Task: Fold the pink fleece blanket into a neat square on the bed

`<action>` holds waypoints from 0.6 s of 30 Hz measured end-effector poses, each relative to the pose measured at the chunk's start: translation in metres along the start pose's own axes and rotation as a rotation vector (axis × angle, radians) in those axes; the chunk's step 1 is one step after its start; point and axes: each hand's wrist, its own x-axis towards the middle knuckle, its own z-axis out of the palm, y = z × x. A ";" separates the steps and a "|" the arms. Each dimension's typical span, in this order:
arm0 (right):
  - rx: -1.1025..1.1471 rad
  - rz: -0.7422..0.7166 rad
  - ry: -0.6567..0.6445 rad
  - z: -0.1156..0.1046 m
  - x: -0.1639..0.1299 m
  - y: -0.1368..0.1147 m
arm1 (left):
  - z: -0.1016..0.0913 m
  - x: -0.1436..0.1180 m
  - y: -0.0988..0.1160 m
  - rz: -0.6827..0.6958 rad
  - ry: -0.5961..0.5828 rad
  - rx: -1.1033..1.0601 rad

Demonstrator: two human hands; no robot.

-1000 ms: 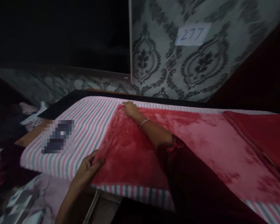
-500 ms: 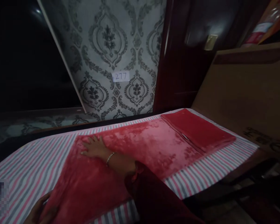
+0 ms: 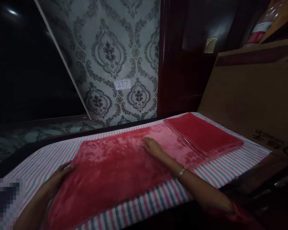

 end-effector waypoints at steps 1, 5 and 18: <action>0.003 0.009 0.004 -0.004 -0.017 0.003 | 0.008 0.005 0.007 0.000 0.021 0.013; -0.018 -0.126 -0.147 0.004 -0.078 -0.026 | 0.025 0.020 0.013 0.048 0.104 0.102; -0.070 -0.186 -0.372 0.021 -0.114 -0.088 | 0.031 0.013 0.008 0.180 0.203 0.440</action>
